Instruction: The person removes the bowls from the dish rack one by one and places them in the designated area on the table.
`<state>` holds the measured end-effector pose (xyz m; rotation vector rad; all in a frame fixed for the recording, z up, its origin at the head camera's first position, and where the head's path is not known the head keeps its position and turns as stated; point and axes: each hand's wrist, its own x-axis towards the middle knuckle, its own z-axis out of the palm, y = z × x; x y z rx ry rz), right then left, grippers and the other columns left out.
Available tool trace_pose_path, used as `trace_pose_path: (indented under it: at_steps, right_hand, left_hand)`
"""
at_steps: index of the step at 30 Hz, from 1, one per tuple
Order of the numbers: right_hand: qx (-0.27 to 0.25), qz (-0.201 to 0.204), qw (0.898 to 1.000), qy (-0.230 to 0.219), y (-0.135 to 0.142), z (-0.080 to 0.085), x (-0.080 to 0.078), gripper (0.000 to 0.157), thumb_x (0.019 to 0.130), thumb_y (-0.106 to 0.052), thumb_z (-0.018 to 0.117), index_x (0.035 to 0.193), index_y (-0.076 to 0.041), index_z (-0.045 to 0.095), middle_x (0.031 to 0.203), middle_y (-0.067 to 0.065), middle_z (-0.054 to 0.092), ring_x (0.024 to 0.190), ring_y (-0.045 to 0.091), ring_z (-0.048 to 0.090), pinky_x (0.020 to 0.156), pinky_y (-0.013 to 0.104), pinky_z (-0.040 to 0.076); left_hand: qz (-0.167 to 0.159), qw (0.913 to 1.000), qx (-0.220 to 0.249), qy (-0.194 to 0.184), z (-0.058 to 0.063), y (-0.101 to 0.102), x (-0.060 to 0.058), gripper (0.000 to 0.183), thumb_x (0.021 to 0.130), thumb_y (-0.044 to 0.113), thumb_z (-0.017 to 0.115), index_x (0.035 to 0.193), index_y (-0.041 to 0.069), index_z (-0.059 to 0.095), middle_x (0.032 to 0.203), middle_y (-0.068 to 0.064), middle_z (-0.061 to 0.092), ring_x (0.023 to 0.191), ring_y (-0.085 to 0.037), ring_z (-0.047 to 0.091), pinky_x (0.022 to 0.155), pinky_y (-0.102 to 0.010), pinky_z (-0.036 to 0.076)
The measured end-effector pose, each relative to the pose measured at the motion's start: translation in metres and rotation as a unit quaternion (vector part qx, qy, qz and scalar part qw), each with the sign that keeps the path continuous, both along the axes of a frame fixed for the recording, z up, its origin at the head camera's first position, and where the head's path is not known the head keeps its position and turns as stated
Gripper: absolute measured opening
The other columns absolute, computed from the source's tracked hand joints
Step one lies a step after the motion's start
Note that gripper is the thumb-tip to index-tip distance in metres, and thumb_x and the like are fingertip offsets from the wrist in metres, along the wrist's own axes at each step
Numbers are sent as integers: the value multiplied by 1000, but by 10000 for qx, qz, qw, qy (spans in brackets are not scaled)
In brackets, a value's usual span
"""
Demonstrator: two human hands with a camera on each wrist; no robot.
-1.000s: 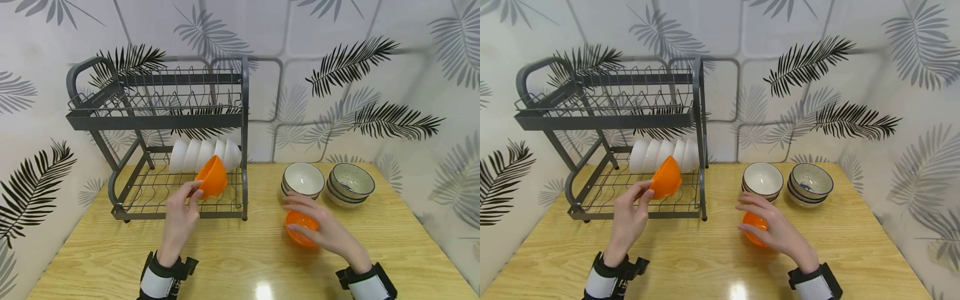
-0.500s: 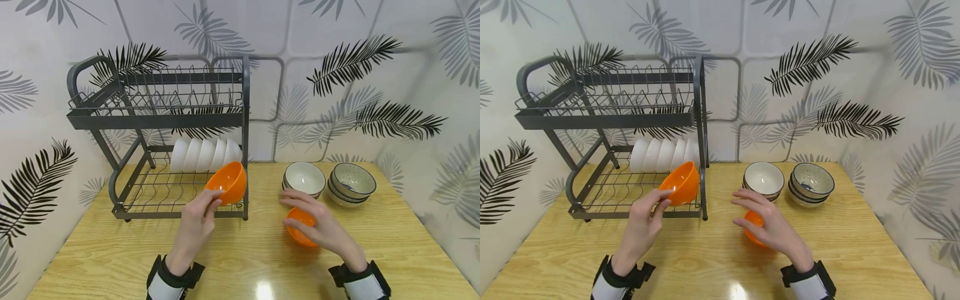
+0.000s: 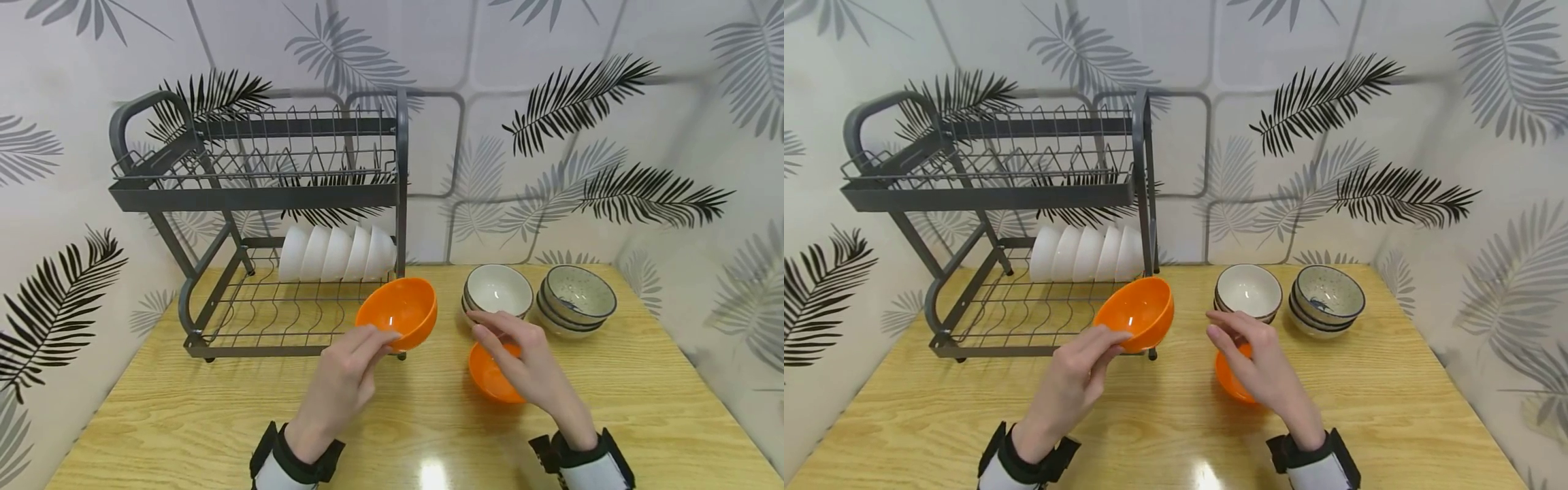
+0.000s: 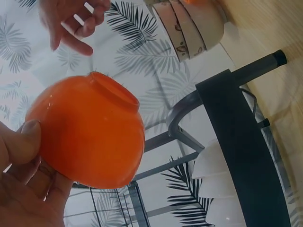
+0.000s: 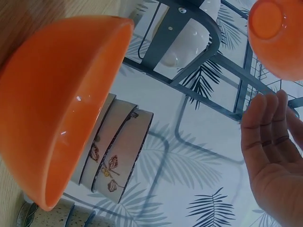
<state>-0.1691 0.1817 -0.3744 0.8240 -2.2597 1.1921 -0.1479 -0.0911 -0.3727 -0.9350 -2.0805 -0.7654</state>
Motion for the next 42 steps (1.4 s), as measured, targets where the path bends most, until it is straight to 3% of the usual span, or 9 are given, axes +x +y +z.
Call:
trace_pose_path:
  at_steps: [6, 10, 13, 17, 21, 26, 30, 35, 42]
  right_hand:
    - [-176, -375, 9947, -943, 1, 7, 6, 27, 104, -9, 53, 123, 2, 69, 105, 18, 76, 74, 1, 66, 67, 19, 58]
    - [-196, -452, 9850, -1654, 1, 11, 10, 33, 106, -19, 51, 126, 1, 68, 83, 14, 71, 67, 5, 62, 60, 19, 53]
    - [-122, -498, 9774, -2051, 0, 12, 11, 36, 106, -25, 52, 127, -1, 67, 66, 6, 55, 60, 12, 53, 56, 22, 46]
    - [-31, -631, 9711, -2303, 0, 11, 11, 38, 103, -28, 58, 128, -1, 67, 83, 10, 71, 68, 8, 63, 62, 20, 53]
    - [81, -722, 9708, -2286, -1, 10, 10, 35, 99, -26, 64, 123, 0, 70, 105, 15, 77, 81, 9, 72, 70, 20, 58]
    - [173, -680, 9740, -2156, 3, 10, 7, 27, 98, -12, 62, 118, 5, 70, 89, 14, 76, 61, 5, 61, 56, 21, 54]
    - [383, -643, 9760, -2043, 8, 9, 4, 26, 99, -6, 58, 118, 7, 69, 78, 10, 72, 52, 4, 52, 48, 21, 50]
    - [877, -659, 9844, -1374, 18, 5, 0, 21, 96, 0, 59, 111, 6, 72, 76, 8, 72, 56, 1, 54, 50, 19, 50]
    - [1217, -801, 9826, -1153, 43, 6, -5, 22, 96, 0, 60, 113, 8, 71, 91, 17, 76, 64, 4, 60, 55, 18, 52]
  left_hand:
    - [-79, 9977, -617, 258, -3, 11, 4, 28, 79, -9, 74, 103, 7, 72, 92, 1, 72, 84, -12, 68, 82, -24, 60]
    - [-132, 9939, -987, 465, -7, 19, 6, 31, 77, -8, 76, 103, 10, 74, 96, 3, 74, 88, -10, 69, 87, -22, 58]
    - [-159, 9906, -1226, 577, -10, 24, 8, 34, 76, -7, 78, 103, 13, 75, 97, 5, 75, 90, -8, 69, 90, -20, 57]
    - [-260, 9862, -1475, 702, -14, 30, 8, 40, 74, -11, 75, 103, 16, 75, 96, 8, 73, 89, -6, 69, 93, -19, 56]
    - [-381, 9815, -1604, 975, -17, 33, 7, 32, 79, -4, 74, 102, 18, 75, 95, 9, 72, 87, -5, 68, 93, -18, 56]
    - [-438, 9793, -1652, 1084, -19, 35, 6, 21, 85, 9, 75, 103, 20, 75, 98, 11, 73, 89, -5, 67, 93, -17, 55]
    - [-403, 9806, -1719, 848, -23, 37, 7, 24, 85, 9, 77, 106, 21, 76, 103, 10, 74, 100, -7, 69, 99, -21, 54]
    - [-470, 9819, -1794, 380, -27, 42, 5, 34, 88, 7, 76, 120, 17, 73, 125, 4, 71, 125, -13, 64, 117, -29, 43]
    - [-155, 9743, -2248, -61, -38, 48, 3, 60, 98, 33, 63, 151, 12, 46, 161, -7, 40, 151, -23, 36, 123, -39, 35]
